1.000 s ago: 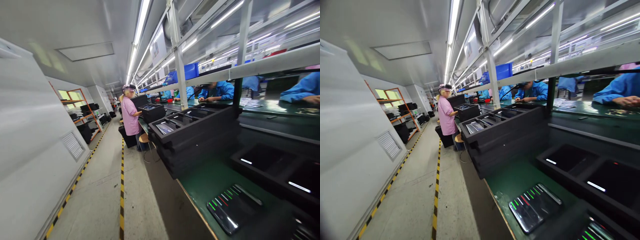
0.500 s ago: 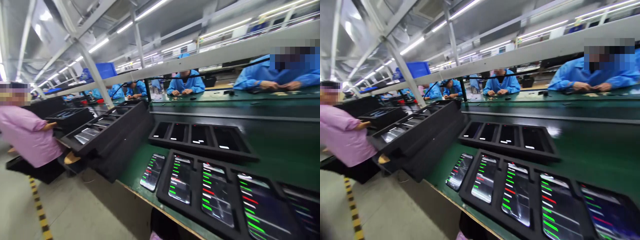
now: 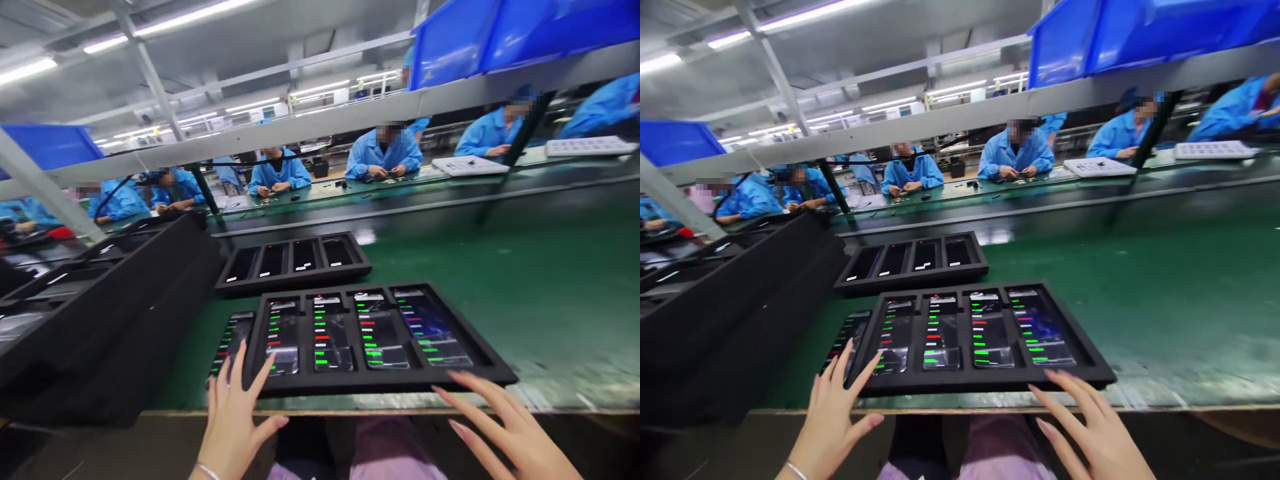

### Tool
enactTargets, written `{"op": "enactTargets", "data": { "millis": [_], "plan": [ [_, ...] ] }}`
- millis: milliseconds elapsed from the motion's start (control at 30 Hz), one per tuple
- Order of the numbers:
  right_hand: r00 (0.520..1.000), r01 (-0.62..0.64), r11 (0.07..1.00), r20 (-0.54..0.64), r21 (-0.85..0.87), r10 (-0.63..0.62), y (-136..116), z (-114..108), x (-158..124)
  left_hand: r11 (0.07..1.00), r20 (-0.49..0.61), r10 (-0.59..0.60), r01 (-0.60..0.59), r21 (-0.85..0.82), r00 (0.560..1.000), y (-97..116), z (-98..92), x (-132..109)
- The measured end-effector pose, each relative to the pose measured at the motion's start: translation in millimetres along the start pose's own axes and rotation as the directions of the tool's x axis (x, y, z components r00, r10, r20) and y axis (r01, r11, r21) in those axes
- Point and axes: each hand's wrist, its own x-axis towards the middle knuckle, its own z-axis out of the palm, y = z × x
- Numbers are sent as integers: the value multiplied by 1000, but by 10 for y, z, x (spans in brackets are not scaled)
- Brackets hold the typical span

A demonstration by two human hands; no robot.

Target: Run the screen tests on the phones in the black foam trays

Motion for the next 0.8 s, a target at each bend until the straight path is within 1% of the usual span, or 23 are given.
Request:
{"op": "enactTargets", "data": {
  "millis": [67, 133, 200, 267, 367, 433, 567, 667, 733, 800],
  "plan": [
    [999, 54, 983, 2, -175, -55, -16, -40, 247, 993, 103, -77, 68, 92, 992, 53, -26, 92],
    [994, 109, 956, 51, -271, -99, -50, -29, 436, 986, 201, -106, 76, 150, 974, 120, -44, 184],
    [984, 163, 937, 120, -310, -131, -70, 28, 537, 982, 279, -111, 62, 180, 954, 188, -55, 277],
    [968, 220, 921, 185, -321, -167, -60, 112, 577, 980, 358, -123, 56, 192, 926, 242, -59, 369],
    [946, 289, 902, 238, -320, -218, 0, 244, 638, 981, 462, -144, 65, 182, 875, 282, -54, 507],
    [944, 291, 903, 248, -316, -217, 62, 326, 730, 982, 477, -150, 74, 175, 866, 281, -47, 609],
    [954, 241, 918, 249, -314, -166, 229, 520, 985, 983, 449, -141, 71, 168, 882, 250, -42, 853],
    [963, 207, 921, 232, -329, -133, 362, 687, 1121, 985, 444, -136, 72, 159, 886, 232, -47, 1028],
    [970, 181, 925, 218, -333, -111, 397, 755, 1166, 985, 443, -136, 74, 155, 886, 229, -49, 1092],
    [977, 154, 936, 192, -317, -95, 339, 747, 1186, 983, 421, -142, 80, 163, 896, 230, -43, 1083]
  ]
}}
